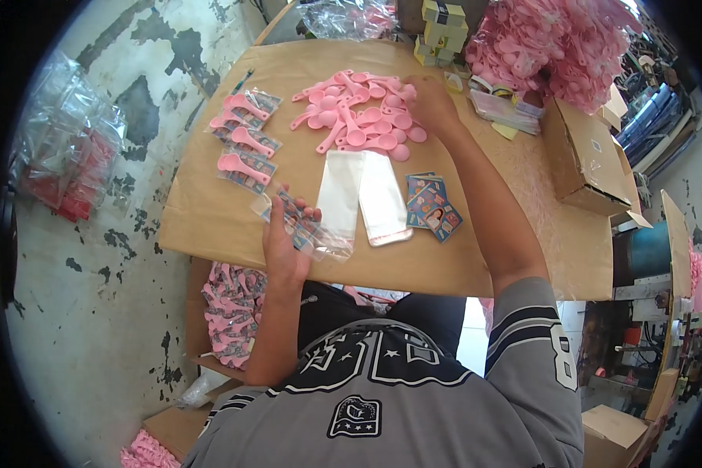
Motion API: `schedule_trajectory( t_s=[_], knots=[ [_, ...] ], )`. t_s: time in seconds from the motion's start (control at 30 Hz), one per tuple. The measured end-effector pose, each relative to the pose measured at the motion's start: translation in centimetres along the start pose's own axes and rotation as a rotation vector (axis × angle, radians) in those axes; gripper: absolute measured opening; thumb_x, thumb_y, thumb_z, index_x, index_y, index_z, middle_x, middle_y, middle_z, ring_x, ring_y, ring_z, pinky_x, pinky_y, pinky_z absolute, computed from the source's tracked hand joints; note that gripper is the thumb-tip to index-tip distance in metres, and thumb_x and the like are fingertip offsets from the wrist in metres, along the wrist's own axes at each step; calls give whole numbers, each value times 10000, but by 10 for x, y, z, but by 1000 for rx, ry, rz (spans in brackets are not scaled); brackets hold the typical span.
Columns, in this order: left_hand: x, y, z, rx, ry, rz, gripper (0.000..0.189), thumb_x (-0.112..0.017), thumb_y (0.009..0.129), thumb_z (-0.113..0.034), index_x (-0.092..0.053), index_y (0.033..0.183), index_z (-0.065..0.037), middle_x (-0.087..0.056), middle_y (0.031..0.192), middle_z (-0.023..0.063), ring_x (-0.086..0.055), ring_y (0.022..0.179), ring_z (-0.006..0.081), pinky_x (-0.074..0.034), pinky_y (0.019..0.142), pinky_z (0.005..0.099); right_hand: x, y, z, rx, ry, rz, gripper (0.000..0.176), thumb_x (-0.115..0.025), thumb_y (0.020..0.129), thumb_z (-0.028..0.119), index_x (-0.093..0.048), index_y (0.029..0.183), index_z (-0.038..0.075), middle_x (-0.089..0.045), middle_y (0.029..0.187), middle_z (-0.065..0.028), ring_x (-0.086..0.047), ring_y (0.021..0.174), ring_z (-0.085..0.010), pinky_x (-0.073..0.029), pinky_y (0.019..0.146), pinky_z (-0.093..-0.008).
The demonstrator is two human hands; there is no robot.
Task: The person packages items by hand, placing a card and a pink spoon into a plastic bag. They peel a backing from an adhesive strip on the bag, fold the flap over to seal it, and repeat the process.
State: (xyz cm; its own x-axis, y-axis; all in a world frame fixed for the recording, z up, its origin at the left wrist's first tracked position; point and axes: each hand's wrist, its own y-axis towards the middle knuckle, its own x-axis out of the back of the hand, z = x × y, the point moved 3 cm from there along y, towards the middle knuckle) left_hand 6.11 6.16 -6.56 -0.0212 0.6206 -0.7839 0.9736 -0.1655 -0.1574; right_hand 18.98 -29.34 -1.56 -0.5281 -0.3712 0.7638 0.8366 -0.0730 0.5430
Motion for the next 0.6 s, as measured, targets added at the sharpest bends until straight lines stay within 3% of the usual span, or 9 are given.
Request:
schedule_trajectory(
  t_s=[0.1, 0.2, 0.3, 0.5, 0.6],
  knots=[
    [8, 4, 1, 18, -40, 29, 454, -584, 1091, -360, -511, 1434, -71, -630, 983, 41, -625, 862, 149, -555, 927, 415, -21, 17, -3, 35, -52, 85, 347, -719, 887, 183, -718, 1215, 68, -744, 1107, -193, -659, 1115, -383, -528, 967, -465],
    [5, 4, 0, 28, -18, 66, 454, -564, 1099, -365, -502, 1447, -80, -636, 991, 40, -635, 878, 144, -568, 931, 407, -33, 41, 2, -105, 30, 184, 372, -720, 883, 174, -713, 1245, 87, -729, 1190, -186, -665, 1092, -386, -532, 962, -477],
    [5, 6, 1, 35, 13, 87, 457, -548, 1104, -377, -496, 1452, -85, -635, 986, 38, -635, 879, 138, -578, 922, 399, -41, 52, 13, -34, -141, 170, 376, -703, 898, 161, -708, 1272, 118, -739, 1178, -165, -674, 1090, -374, -538, 952, -472],
    [2, 4, -1, 29, 36, 99, 464, -531, 1109, -393, -495, 1450, -79, -635, 981, 40, -637, 878, 129, -583, 920, 390, -55, 65, 20, 86, -122, 271, 382, -680, 908, 115, -699, 1287, 149, -753, 1141, -144, -702, 1053, -365, -555, 898, -473],
    [4, 6, -1, 21, 36, 109, 467, -526, 1111, -393, -495, 1448, -71, -638, 985, 41, -640, 879, 129, -581, 923, 388, -40, 66, 20, 98, -61, 131, 334, -701, 936, 140, -701, 1268, 110, -756, 1016, -164, -723, 902, -320, -556, 793, -421]
  ],
)
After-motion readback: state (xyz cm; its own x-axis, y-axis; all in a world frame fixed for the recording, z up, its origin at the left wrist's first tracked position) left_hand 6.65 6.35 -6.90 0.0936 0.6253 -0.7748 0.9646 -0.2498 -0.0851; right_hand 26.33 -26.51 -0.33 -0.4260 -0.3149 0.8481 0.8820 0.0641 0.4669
